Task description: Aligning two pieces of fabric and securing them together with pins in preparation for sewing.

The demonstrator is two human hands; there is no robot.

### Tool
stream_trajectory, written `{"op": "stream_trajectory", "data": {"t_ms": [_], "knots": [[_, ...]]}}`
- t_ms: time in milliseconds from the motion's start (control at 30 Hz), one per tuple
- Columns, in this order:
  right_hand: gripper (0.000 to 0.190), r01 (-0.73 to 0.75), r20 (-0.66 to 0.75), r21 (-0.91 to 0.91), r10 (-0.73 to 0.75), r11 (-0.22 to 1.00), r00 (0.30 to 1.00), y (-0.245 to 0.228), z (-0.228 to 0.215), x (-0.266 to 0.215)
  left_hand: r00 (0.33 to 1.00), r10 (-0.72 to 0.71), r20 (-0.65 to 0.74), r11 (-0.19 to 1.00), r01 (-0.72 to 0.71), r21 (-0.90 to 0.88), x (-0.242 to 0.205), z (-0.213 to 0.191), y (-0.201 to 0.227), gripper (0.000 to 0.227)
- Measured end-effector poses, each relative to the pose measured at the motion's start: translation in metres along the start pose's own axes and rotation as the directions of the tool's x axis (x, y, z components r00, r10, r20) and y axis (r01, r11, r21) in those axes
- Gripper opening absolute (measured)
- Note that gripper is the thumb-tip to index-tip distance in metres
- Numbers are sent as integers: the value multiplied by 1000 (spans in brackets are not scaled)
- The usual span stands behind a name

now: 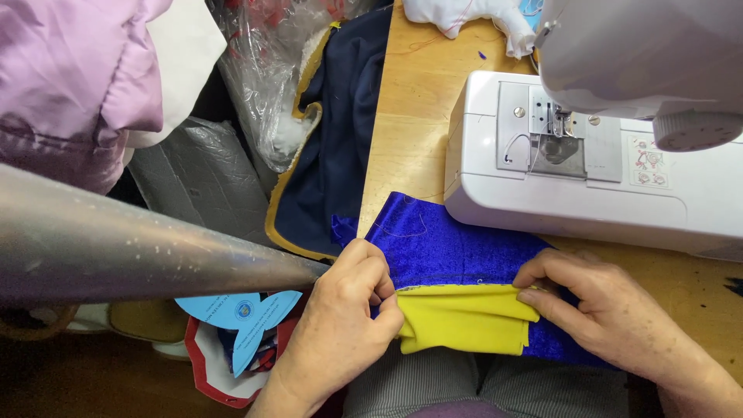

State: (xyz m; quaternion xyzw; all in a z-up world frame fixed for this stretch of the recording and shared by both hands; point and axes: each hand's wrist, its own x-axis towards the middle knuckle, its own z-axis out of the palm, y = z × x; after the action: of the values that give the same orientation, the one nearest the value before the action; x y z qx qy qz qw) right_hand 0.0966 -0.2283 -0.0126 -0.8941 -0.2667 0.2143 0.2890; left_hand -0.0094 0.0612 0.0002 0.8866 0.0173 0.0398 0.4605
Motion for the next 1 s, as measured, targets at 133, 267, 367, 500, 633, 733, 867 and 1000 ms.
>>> {"op": "stream_trajectory", "data": {"t_ms": [133, 267, 367, 500, 633, 733, 867, 1000], "knots": [[14, -94, -12, -64, 94, 993, 996, -7, 1, 2, 1000, 3, 3, 998, -3, 58, 0, 7, -4, 15], [12, -111, -47, -75, 107, 991, 993, -12, 1, 4, 999, 17, -36, 998, -15, 58, 0, 11, -8, 15], [16, -17, -84, -237, -3, 971, 996, -13, 2, -1, 998, 33, -56, 998, -31, 50, 1, 12, -9, 14], [9, 478, -151, -372, -560, 796, 815, -59, -4, 0, 996, 75, -50, 997, -74, 29, 3, 12, -8, 9], [23, 716, 89, -194, -714, 671, 694, -59, 13, 30, 978, 196, -70, 980, -197, -6, 6, 12, -6, 7], [24, 737, 133, -183, -727, 650, 674, -54, 20, 35, 921, 346, -176, 937, -351, 7, -6, 8, 1, 10], [25, 649, 77, -226, -651, 727, 755, -47, 21, 14, 693, 244, -678, 967, -231, 112, -61, 45, 0, 8], [28, 551, 2, -225, -565, 803, 825, -40, 27, -6, 704, -501, -504, 818, 195, -541, -120, 107, -44, 53]]}}
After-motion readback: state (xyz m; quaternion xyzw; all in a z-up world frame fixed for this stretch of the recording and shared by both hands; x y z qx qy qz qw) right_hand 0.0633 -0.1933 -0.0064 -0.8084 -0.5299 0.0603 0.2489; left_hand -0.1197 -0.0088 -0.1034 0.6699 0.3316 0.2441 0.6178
